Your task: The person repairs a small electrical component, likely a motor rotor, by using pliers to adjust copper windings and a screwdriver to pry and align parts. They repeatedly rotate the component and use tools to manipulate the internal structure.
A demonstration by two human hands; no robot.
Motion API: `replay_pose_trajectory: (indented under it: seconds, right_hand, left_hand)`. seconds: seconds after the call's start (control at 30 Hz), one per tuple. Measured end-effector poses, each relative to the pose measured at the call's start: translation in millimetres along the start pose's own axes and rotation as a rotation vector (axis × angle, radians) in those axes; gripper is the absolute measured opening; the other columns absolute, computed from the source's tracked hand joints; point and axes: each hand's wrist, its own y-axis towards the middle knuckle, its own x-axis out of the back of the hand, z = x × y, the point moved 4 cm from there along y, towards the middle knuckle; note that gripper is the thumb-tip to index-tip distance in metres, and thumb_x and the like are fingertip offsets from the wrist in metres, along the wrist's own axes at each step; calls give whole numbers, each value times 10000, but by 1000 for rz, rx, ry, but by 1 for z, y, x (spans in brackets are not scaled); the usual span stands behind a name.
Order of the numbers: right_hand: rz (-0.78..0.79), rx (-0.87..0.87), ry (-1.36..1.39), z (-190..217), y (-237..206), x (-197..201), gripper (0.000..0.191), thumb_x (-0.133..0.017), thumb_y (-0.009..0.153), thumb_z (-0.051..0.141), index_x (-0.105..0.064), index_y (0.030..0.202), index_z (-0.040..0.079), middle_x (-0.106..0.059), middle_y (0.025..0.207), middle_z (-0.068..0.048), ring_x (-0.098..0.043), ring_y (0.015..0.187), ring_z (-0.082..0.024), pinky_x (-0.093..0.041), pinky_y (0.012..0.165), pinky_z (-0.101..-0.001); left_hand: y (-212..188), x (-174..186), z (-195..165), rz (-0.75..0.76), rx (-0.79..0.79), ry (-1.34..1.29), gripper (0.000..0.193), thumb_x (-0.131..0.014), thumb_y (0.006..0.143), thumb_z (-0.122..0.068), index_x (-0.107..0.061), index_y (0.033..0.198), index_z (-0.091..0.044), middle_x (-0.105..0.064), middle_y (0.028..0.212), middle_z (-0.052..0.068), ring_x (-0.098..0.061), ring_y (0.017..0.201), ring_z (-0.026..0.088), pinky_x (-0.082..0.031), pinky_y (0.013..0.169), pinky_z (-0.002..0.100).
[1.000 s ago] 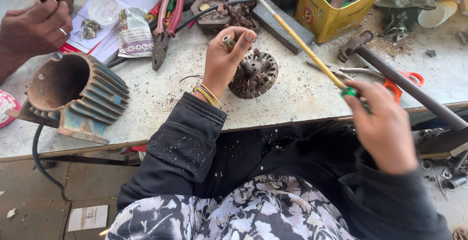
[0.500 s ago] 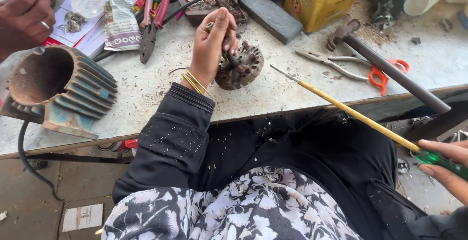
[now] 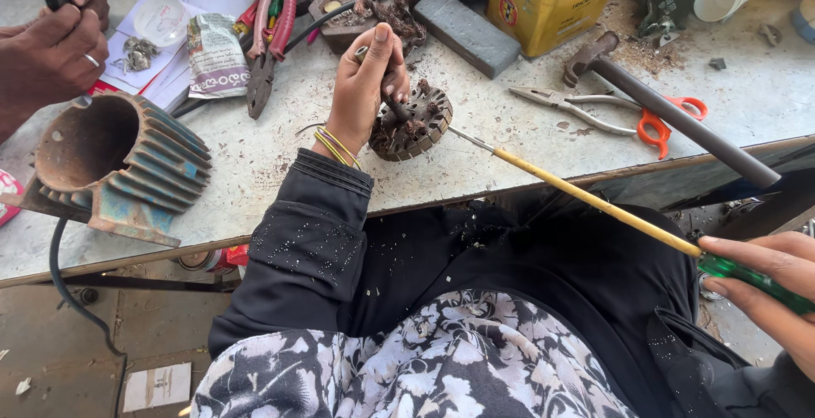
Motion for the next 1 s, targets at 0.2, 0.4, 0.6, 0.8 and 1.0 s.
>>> replay_pose_trajectory:
  seconds: [0.2,0.4,0.6,0.8,1.0]
  right_hand:
    - [-63,88,-105,14,1,0,484,-741,793,162,-720,1277,145,-710,1014,-93,-730,806,-166,-554,772,-305]
    - [-125,213,-278,31,-1,4,483,-765,792,131,-721,1272,171,-684,975,-106,-683,767,-187,-566,699,-305]
    - [-112,519,-447,79,-1,26,518,-752,772,72,-728,1276,190,-680,912,-50,-620,674,-161,-518,653,-333]
    - [-150,376,-474,93,20,33,444,-736,810,55,-739,1252,100,-663,838,-104,-587,630,-229,-498,597,-350]
    - [-191,490,-410,19,59,20,557,-776,856,328,-671,1284,-13,-615,853,-127,-608,703,-162,-452,614,-288]
  left_hand:
    - [0,0,1,6,12,-24,448,-541,1093,-480,-550,893,-78,-413,656,-30,-469,579,77,-460,587,268]
    - [-1,1,2,-33,21,45,476,-550,1062,-522,-559,871,-86,-478,732,-28,-500,599,70,-474,569,264]
    - [-4,1,-5,-137,-45,624,484,-587,1016,-557,-647,855,-105,-649,799,-22,-574,638,55,-502,573,224]
    - [-13,-7,10,10,281,815,424,-707,921,-456,-760,1083,-67,-756,923,50,-704,809,125,-571,715,281]
    - [-10,-4,17,13,210,592,339,-667,982,-314,-769,1138,-30,-786,997,69,-706,917,140,-559,796,284]
